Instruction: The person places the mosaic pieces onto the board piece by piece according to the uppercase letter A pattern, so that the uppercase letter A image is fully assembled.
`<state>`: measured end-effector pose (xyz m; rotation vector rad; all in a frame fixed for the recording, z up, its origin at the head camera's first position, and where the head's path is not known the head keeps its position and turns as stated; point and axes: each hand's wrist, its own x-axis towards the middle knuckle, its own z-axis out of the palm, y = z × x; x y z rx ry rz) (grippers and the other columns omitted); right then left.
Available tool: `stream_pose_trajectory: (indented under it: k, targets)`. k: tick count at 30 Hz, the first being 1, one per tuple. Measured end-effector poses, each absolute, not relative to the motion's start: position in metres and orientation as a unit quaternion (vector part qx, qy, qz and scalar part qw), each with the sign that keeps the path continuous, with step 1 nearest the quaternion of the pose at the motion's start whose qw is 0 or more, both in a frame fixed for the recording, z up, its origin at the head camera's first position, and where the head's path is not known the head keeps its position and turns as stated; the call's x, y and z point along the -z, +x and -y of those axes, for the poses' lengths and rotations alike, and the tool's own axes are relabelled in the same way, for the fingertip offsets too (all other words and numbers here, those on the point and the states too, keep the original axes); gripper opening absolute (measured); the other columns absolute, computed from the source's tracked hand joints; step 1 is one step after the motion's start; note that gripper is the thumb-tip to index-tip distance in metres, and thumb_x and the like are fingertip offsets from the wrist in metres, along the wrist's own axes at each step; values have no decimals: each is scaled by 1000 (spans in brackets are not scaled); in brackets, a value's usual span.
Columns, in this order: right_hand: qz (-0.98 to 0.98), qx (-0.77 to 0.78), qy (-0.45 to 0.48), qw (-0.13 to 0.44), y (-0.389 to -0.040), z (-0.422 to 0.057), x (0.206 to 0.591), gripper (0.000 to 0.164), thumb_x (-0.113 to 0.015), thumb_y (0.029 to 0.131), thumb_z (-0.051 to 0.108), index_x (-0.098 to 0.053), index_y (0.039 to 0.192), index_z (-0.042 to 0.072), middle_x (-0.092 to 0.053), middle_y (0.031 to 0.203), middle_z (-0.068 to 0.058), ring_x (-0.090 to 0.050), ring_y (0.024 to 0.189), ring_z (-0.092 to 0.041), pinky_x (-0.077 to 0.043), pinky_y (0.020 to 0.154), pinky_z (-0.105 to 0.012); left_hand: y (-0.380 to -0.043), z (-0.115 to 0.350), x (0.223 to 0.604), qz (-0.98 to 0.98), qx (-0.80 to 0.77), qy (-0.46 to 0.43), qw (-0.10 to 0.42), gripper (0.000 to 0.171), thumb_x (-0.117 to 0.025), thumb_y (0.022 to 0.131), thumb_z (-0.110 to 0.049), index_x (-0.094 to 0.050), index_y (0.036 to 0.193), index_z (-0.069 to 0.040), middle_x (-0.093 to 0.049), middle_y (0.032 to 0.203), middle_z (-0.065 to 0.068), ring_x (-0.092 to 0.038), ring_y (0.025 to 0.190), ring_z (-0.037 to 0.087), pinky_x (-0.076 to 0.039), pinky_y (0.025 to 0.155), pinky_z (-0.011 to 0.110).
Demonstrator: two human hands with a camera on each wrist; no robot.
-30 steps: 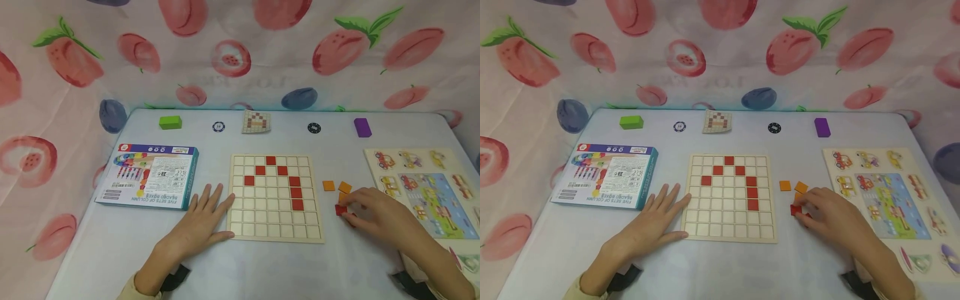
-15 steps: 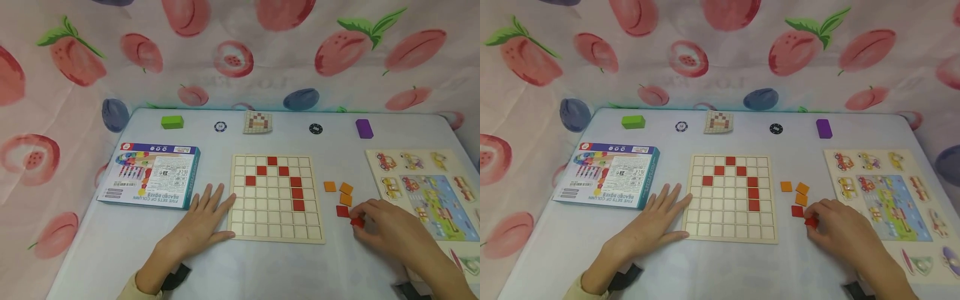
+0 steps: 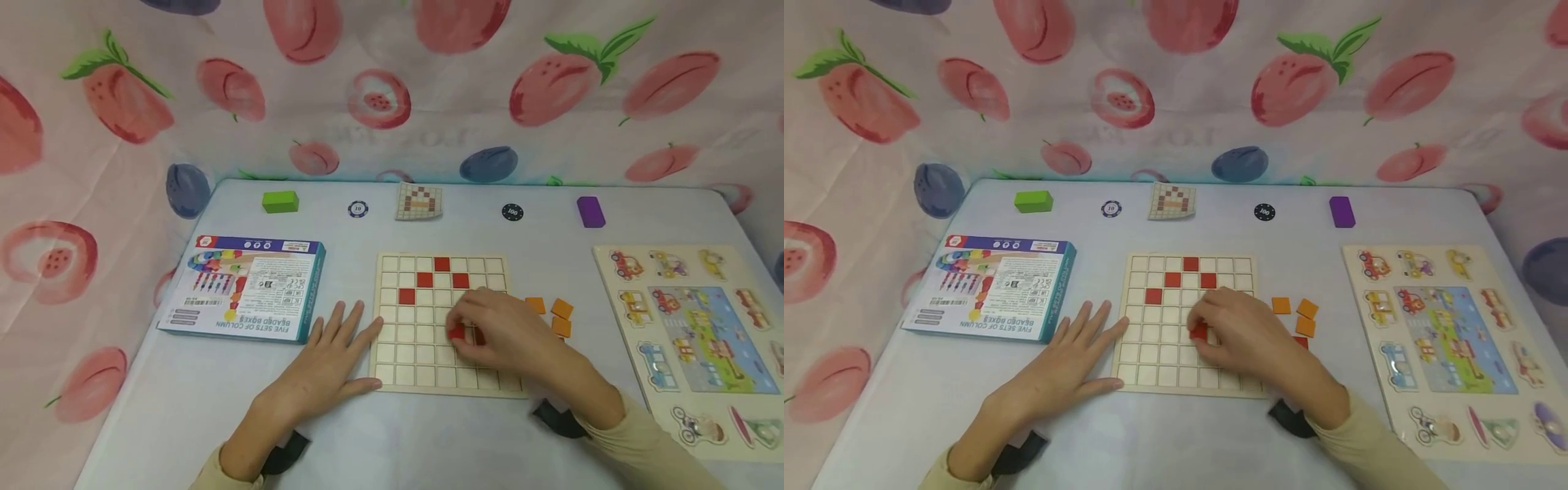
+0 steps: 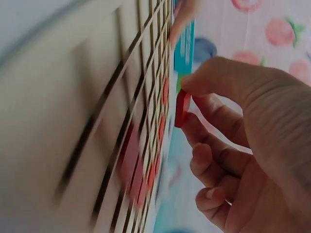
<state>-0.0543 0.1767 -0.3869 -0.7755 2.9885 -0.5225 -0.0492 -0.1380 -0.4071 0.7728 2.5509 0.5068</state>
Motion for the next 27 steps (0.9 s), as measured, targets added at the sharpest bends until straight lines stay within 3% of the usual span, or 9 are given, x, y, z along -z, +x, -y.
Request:
stream_pose_trajectory:
  k: [6,13,20,27]
  targets:
    - [-948,156,-278,20,-83,-124,391,12,-83,88,21,-79,98,24,-74,98,8,-61,86,-11,-54,76,-29,-49,139,408,-919,-180,277,216,85,-66,102,-54,-29,171,-22,-9,181,15,-1,168,46,-12,131,74]
    - [-944,112,-312,-5,-92,-108,396,6,-85,90,22,-81,95,23,-76,92,9,-64,89,-15,-57,76,-31,-49,142,408,-918,-179,283,214,84,-65,103,-54,-28,171,-22,-9,181,15,-1,168,47,-13,130,75]
    - [-943,106,-315,0,-90,-113,394,5,-84,92,26,-84,97,23,-78,98,7,-68,94,-17,-61,82,-32,-51,142,408,-918,-180,283,211,84,-65,102,-55,-28,171,-24,-8,182,14,0,168,45,-13,130,75]
    - [-950,133,-280,35,-69,-157,387,22,-83,92,35,-82,112,26,-80,113,6,-70,111,-19,-59,98,-43,-51,140,409,-918,-185,278,214,85,-66,101,-56,-29,170,-24,-9,182,14,0,168,45,-12,131,75]
